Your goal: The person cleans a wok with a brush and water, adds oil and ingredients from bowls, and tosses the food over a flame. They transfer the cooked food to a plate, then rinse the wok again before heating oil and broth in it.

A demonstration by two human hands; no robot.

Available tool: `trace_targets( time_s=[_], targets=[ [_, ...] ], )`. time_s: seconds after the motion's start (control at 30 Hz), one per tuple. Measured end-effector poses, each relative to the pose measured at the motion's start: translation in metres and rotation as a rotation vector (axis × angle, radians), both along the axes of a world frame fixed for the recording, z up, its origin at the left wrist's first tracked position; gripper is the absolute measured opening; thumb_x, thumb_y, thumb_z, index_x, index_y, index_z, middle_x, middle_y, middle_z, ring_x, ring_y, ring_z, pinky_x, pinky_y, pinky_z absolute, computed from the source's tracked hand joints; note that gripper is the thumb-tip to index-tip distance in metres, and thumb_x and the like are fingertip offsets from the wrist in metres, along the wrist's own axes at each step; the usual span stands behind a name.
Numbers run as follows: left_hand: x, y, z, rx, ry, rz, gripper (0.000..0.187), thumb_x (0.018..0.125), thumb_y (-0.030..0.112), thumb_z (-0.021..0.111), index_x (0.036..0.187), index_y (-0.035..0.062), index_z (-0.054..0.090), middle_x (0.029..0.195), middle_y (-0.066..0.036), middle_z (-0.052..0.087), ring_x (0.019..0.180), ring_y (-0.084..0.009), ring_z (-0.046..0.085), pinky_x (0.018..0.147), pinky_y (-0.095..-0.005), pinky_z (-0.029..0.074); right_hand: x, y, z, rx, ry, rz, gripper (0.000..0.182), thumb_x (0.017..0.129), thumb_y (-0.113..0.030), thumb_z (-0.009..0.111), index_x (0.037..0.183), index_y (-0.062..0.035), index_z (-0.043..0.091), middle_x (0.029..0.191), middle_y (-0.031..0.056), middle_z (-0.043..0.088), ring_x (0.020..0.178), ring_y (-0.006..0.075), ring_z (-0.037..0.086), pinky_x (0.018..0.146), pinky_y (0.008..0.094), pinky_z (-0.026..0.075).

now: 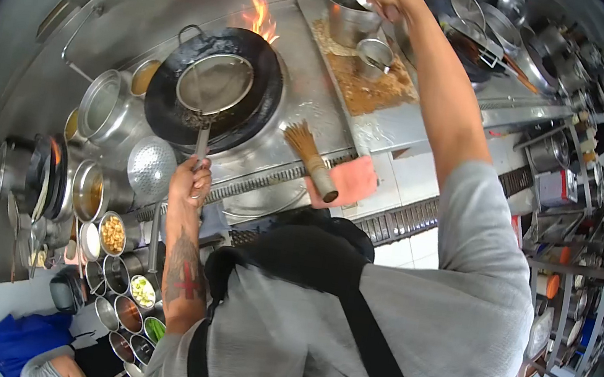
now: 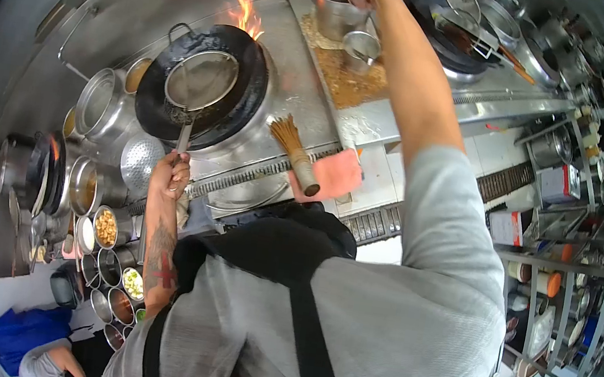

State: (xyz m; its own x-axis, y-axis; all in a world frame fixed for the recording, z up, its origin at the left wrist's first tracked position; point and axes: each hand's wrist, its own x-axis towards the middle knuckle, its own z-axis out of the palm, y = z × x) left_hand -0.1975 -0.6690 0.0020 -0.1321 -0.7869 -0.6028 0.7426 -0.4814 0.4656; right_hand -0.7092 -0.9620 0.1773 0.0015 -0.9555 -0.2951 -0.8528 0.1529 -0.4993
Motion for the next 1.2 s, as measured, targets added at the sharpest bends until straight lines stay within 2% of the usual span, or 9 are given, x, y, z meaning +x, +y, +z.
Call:
trace_targets(
  time_s=[0.17,0.37,0.43,0.57,0.6,0.7,0.97,1.13,1.2],
  targets=[
    [-0.022,-0.004,0.008,0.012,-0.041,-0.005,0.026,0.104,0.017,0.038,0.120,-0.0010,0.047,0.083,-0.010,0.053,0.046,-0.0061,0.033,0.036,-0.0195,0.027,-0.047,-0.076,-0.038,0.392,-1.453,-0.619,0.017,0.079,-0.004,0.058,0.065,-0.0040,0.049,0.075,0.0128,0.049,0.060,0.0239,0.055,0.048,0.0268,0.050],
    [-0.038,0.001,0.007,0.025,-0.058,0.035,0.025,0.104,0.018,0.039,0.119,0.0007,0.048,0.082,-0.010,0.053,0.047,-0.0068,0.033,0.037,-0.0197,0.026,-0.055,-0.069,-0.039,0.423,-2.189,-0.808,0.023,0.074,-0.006,0.065,0.062,-0.0022,0.046,0.095,0.0219,0.040,0.075,0.0245,0.051,0.051,0.0264,0.054],
    [-0.035,0.003,0.000,0.005,-0.064,0.018,0.025,0.104,0.019,0.039,0.119,0.0007,0.049,0.082,-0.010,0.053,0.047,-0.0067,0.033,0.037,-0.0197,0.026,-0.079,-0.102,-0.060,0.451,-2.308,-0.824,0.019,0.075,-0.008,0.063,0.069,-0.0005,0.047,0.095,0.0213,0.040,0.076,0.0235,0.050,0.052,0.0272,0.055],
    [-0.028,0.003,-0.001,-0.028,-0.040,-0.002,0.026,0.105,0.020,0.040,0.119,0.0008,0.050,0.081,-0.009,0.053,0.048,-0.0066,0.033,0.037,-0.0200,0.026,-0.062,-0.039,-0.028,0.290,-2.345,-0.885,0.018,0.077,-0.010,0.058,0.081,0.0022,0.045,0.090,0.0175,0.042,0.074,0.0221,0.050,0.050,0.0273,0.054],
    [-0.027,0.005,0.000,-0.030,-0.031,-0.003,0.026,0.105,0.020,0.040,0.119,0.0008,0.050,0.081,-0.009,0.053,0.048,-0.0066,0.033,0.037,-0.0200,0.026,-0.062,-0.032,-0.022,0.307,-2.322,-0.879,0.017,0.081,-0.008,0.055,0.070,-0.0029,0.043,0.071,0.0096,0.040,0.061,0.0199,0.047,0.048,0.0273,0.051],
    [-0.021,0.011,-0.001,-0.070,-0.080,-0.003,0.025,0.105,0.020,0.041,0.118,0.0009,0.050,0.082,-0.009,0.053,0.048,-0.0070,0.033,0.037,-0.0201,0.026,-0.061,-0.019,-0.012,0.320,-2.320,-0.802,0.027,0.083,-0.005,0.051,0.058,-0.0089,0.041,0.050,0.0033,0.037,0.050,0.0171,0.044,0.046,0.0285,0.049],
    [0.000,0.001,0.001,-0.127,-0.094,-0.017,0.023,0.103,0.021,0.045,0.114,0.0007,0.049,0.082,-0.012,0.057,0.046,-0.0081,0.034,0.034,-0.0218,0.024,0.017,0.073,0.056,0.674,-2.303,-0.358,0.010,0.084,0.001,0.045,0.090,0.0043,0.037,0.085,0.0128,0.042,0.058,0.0193,0.048,0.047,0.0283,0.050],
    [-0.003,-0.004,0.020,-0.159,-0.060,-0.005,0.022,0.103,0.017,0.044,0.119,0.0021,0.044,0.084,-0.016,0.056,0.048,-0.0087,0.035,0.037,-0.0217,0.026,0.122,0.163,0.038,0.627,-2.302,-0.132,0.009,0.092,-0.001,0.041,0.098,0.0050,0.040,0.088,0.0134,0.043,0.062,0.0181,0.050,0.050,0.0278,0.050],
    [-0.005,0.002,0.030,-0.145,-0.123,0.014,0.022,0.103,0.016,0.043,0.120,0.0025,0.039,0.085,-0.017,0.056,0.049,-0.0094,0.036,0.038,-0.0214,0.027,0.164,0.186,0.014,0.677,-2.311,-0.292,0.001,0.088,0.003,0.041,0.088,0.0028,0.042,0.079,0.0091,0.042,0.058,0.0142,0.048,0.045,0.0241,0.049]
  ],
)
